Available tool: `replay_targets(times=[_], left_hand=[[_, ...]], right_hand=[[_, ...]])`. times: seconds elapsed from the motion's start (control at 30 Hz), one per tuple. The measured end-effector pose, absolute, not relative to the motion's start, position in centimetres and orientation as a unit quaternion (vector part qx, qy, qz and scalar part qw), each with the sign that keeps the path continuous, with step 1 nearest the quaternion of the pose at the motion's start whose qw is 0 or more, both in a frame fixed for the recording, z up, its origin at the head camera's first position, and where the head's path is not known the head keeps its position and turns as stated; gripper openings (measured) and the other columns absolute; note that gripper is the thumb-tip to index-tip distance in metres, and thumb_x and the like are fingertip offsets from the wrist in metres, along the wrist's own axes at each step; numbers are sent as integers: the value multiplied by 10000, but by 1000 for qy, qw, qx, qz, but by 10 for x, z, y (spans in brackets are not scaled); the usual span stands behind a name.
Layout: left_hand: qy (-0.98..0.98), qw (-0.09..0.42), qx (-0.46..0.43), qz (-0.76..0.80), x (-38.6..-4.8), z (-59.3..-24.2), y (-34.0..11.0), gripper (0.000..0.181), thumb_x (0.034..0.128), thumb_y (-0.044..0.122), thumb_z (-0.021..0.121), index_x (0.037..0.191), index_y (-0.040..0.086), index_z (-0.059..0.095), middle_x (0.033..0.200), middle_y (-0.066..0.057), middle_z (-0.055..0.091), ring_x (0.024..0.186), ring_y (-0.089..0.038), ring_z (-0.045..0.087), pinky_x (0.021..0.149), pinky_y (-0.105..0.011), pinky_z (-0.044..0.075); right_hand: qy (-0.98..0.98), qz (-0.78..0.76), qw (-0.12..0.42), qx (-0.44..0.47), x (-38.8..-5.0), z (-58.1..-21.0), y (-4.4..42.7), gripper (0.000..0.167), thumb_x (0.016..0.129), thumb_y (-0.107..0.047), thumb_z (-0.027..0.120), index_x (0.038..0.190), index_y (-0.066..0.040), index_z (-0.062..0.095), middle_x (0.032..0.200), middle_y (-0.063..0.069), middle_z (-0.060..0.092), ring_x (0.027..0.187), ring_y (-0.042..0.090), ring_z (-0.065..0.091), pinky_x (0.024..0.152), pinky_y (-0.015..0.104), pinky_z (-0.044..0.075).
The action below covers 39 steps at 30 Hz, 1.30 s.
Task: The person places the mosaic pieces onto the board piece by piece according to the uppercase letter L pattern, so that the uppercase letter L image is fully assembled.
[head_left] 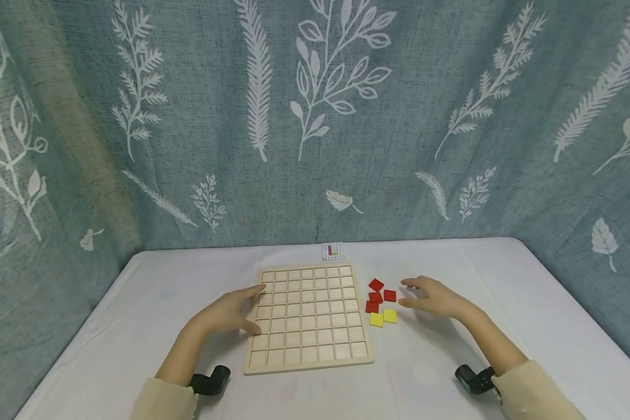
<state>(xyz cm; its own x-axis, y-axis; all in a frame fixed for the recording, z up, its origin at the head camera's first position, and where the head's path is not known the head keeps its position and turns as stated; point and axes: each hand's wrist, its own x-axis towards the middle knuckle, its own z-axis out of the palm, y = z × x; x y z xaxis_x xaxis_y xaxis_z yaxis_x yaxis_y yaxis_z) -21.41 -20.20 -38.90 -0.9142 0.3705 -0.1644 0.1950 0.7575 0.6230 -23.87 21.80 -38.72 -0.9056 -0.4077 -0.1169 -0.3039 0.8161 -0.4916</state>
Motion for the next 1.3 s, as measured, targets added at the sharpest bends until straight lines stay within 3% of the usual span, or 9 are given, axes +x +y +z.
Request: replay_targets(times=[0.4, 0.57, 0.77, 1.3], left_hand=[[919, 158, 171, 317, -211, -392, -214, 963, 613, 248, 838, 1400, -12, 349, 1458, -243, 288, 1333, -445, 243, 1068, -577, 215], [917, 172, 172, 315, -210, -392, -214, 1012, 589, 275, 846, 1413, -3, 328, 1482, -238, 231, 1340, -463, 199, 1059, -610, 188], [918, 178, 158, 318, -210, -392, -215, 1066, 581, 269, 856, 1425, -30, 277, 1479, -257, 219, 1343, -463, 191, 1067, -590, 197], [911, 169, 187, 327, -207, -394, -218, 1065, 596, 297, 844, 1415, -64, 267, 1470, -267, 228, 1340, -463, 196, 1071, -583, 189]], right_hand=[[942, -236, 114, -208, -241, -391, 224, 554, 787, -243, 702, 1230, 48, 540, 1193, 211, 560, 1140, 392, 490, 956, 544, 398], [943, -228, 110, -215, -243, -391, 224, 537, 769, -219, 728, 1210, 38, 561, 1120, 172, 577, 1058, 350, 527, 916, 514, 436], [943, -229, 102, -221, -251, -392, 226, 518, 755, -215, 745, 1185, 26, 585, 1034, 117, 582, 959, 274, 531, 852, 453, 468], [932, -268, 82, -228, -264, -401, 216, 375, 739, -215, 760, 1040, -16, 657, 995, 64, 648, 908, 222, 570, 810, 379, 491]])
